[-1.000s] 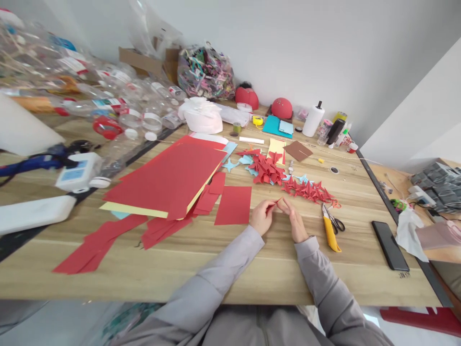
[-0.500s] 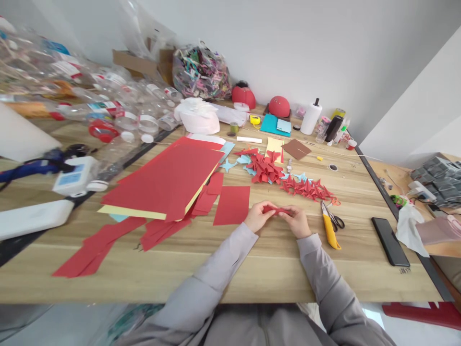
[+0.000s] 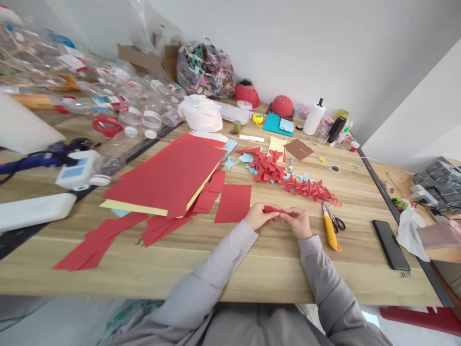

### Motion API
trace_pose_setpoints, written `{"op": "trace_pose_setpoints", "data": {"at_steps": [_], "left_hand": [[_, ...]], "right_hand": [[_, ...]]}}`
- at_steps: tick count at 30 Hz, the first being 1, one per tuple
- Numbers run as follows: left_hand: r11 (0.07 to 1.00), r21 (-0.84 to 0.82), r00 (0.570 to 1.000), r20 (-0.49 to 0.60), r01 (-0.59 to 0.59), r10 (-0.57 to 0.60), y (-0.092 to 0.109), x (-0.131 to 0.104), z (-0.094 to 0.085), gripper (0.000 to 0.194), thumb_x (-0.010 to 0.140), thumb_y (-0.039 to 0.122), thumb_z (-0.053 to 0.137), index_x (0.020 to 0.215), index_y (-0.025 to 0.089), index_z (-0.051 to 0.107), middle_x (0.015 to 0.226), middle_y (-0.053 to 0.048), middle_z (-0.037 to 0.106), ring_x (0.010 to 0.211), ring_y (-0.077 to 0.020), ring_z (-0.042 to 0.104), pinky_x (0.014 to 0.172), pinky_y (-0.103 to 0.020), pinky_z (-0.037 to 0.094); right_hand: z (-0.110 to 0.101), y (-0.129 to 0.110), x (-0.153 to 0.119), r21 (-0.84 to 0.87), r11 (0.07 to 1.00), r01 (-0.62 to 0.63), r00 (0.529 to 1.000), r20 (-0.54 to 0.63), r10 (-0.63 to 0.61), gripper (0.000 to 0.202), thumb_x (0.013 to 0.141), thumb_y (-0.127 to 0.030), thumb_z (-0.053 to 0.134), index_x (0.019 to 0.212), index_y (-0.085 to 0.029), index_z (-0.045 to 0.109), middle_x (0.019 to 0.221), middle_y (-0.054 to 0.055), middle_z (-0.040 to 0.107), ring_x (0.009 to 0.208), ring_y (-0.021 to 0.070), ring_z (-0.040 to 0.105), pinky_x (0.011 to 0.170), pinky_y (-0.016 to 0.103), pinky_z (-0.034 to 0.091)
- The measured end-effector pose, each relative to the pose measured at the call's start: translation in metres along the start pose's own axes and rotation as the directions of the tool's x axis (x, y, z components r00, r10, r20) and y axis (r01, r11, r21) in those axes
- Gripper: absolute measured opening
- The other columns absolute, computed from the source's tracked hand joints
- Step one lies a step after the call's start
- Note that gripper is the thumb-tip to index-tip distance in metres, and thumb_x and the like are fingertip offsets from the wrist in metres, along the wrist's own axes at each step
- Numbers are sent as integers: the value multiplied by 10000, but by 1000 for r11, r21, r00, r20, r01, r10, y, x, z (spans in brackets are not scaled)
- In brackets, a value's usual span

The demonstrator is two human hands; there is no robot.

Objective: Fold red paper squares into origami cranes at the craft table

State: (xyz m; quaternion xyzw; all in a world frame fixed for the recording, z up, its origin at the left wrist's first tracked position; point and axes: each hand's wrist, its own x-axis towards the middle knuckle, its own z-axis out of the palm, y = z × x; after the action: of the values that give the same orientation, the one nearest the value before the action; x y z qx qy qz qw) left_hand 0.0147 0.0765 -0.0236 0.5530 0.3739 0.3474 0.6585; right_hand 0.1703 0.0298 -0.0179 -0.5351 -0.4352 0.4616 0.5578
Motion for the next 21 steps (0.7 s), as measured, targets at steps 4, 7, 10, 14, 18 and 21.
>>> {"op": "trace_pose_setpoints", "data": {"at_steps": [4,7,10,14,18,21], "left_hand": [[999,-3,999,15,-38,38,3,-2,-1,274,654,360,748,794,127,715,711,-52,726,577,-138,641,581,-252,519],[998,-41,999,-3,-38,37,4,-2,0,289,637,369,762,790,130,711,688,-46,725,595,-150,658,624,-268,539],[996,-77,998,-52,-43,39,4,-2,0,331,601,396,784,767,123,700,659,-42,718,581,-158,660,634,-285,551],[992,-117,998,-63,-36,28,7,-3,1,379,564,421,802,750,109,695,670,-57,720,596,-178,671,642,-308,560],[992,-122,998,-59,-11,4,8,-3,2,349,565,394,805,732,107,700,632,-57,709,562,-166,655,597,-288,549],[994,-112,997,-77,-7,-2,7,-3,4,319,570,371,801,717,107,701,614,-54,697,532,-151,633,547,-268,532]], "right_hand": [[1,-1,1,25,999,-45,999,21,45,264,509,-367,836,678,-198,723,656,22,720,512,147,608,539,308,548],[1,-1,1,80,992,-99,994,53,95,340,504,-370,841,760,-183,718,688,25,730,549,160,642,573,319,561],[1,1,0,131,984,-117,992,69,109,359,513,-365,839,788,-177,706,689,21,731,564,165,656,593,321,561],[0,3,1,171,981,-89,994,77,76,298,549,-341,827,769,-176,712,663,15,726,569,159,651,621,312,547],[0,5,2,191,979,-74,996,58,64,242,553,-294,825,746,-188,724,644,3,720,532,148,629,590,303,527],[0,5,2,206,974,-98,995,47,90,248,547,-263,821,768,-191,735,644,-1,719,499,136,609,547,286,501]]}}
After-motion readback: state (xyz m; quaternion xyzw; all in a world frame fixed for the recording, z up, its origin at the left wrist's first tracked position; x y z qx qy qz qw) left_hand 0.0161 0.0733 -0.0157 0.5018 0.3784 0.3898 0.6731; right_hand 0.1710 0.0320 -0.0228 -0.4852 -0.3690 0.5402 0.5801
